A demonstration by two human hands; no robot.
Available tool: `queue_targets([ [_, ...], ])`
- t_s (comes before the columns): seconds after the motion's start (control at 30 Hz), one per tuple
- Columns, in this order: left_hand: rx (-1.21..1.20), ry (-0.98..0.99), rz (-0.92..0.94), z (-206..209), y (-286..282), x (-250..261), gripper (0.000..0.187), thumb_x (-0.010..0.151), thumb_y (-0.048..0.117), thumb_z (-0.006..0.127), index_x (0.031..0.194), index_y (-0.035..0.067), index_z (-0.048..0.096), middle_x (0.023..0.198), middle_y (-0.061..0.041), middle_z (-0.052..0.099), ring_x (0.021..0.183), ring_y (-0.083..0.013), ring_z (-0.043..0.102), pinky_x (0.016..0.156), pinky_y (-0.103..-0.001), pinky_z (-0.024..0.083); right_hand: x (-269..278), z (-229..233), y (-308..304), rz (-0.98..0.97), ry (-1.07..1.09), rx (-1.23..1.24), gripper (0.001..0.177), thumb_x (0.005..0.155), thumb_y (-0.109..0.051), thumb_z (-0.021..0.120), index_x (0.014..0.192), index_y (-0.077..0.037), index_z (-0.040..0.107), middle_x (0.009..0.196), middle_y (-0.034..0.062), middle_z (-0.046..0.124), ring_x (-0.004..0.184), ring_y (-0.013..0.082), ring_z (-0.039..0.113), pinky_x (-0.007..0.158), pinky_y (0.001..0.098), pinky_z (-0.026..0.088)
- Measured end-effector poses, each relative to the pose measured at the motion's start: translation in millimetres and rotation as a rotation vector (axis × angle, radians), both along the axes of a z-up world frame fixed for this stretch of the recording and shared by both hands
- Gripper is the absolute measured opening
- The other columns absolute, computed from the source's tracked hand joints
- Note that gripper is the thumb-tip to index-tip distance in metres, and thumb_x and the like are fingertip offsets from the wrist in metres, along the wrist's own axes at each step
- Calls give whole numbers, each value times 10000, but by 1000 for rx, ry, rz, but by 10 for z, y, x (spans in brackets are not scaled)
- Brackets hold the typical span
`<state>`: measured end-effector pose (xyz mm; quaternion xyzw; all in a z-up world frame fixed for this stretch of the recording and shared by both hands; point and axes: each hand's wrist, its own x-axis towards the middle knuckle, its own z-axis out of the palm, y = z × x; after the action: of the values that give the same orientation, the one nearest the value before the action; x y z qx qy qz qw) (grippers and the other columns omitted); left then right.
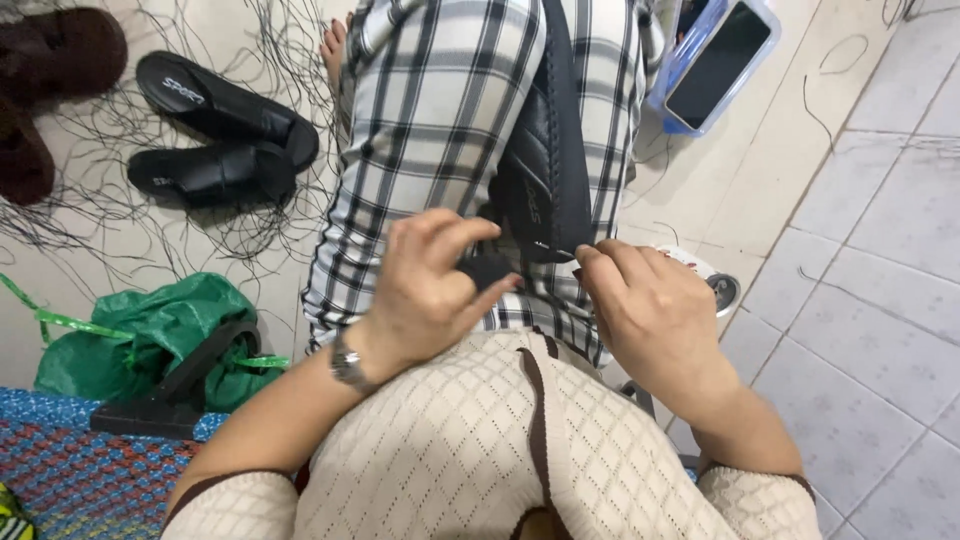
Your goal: Hand-sewing the upper component of a black sandal to its sole using a needle and thread.
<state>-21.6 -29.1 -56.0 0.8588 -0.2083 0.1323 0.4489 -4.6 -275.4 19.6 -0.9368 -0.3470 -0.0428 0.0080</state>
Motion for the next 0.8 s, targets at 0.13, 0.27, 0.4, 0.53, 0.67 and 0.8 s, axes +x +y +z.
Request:
queue_targets([
  [0.13, 130, -88, 0, -65, -108, -33, 363, 858, 275, 806, 579, 102, 651, 1096, -36, 705, 1042, -302, 577, 822, -431, 370, -47, 42, 8, -10, 61, 35, 118, 981, -191, 612, 1062, -129, 673, 925, 61, 675, 765, 231, 711, 647, 312, 552],
  [0.27, -63, 166, -32, 155, 36, 26, 249, 768, 177, 815, 596, 76, 667, 995, -36, 699, 1008, -297, 568, 854, -418, 409, -70, -9, -13, -7, 71, 37, 104, 984, -169, 626, 1063, -119, 672, 938, 68, 687, 805, 237, 721, 674, 312, 553],
  [0.4, -591, 648, -140, 291, -22, -53, 122, 709, 109, 792, 816, 63, 756, 1076, -104, 736, 1013, -318, 700, 869, -395, 540, -16, 24, 12, 1, 112, 50, 136, 961, -132, 636, 1085, -93, 676, 927, 99, 684, 814, 269, 730, 682, 348, 566],
  [0.53, -1183, 1135, -204, 517, -27, -45, 148, 928, 47, 684, 1069, 17, 716, 1152, -154, 729, 621, -50, 633, 518, -162, 493, 6, 50, 16, -10, 148, 71, 164, 924, -121, 668, 1089, -118, 670, 898, 72, 664, 737, 245, 715, 641, 313, 545],
  [0.67, -932, 1030, -41, 328, -66, -95, 187, 910, 24, 721, 1090, -24, 731, 850, -120, 760, 570, -52, 608, 488, -163, 475, 51, 58, -3, 7, 159, 90, 140, 915, -123, 686, 1054, -131, 669, 868, 55, 666, 709, 221, 715, 628, 293, 547],
  [0.8, -816, 967, 162, 266, -178, -36, 183, 896, 45, 758, 1064, -27, 746, 699, -133, 733, 538, -70, 622, 483, -173, 486, 79, 41, -9, 29, 145, 80, 131, 911, -139, 688, 1039, -152, 664, 854, 36, 663, 694, 194, 707, 622, 277, 544],
])
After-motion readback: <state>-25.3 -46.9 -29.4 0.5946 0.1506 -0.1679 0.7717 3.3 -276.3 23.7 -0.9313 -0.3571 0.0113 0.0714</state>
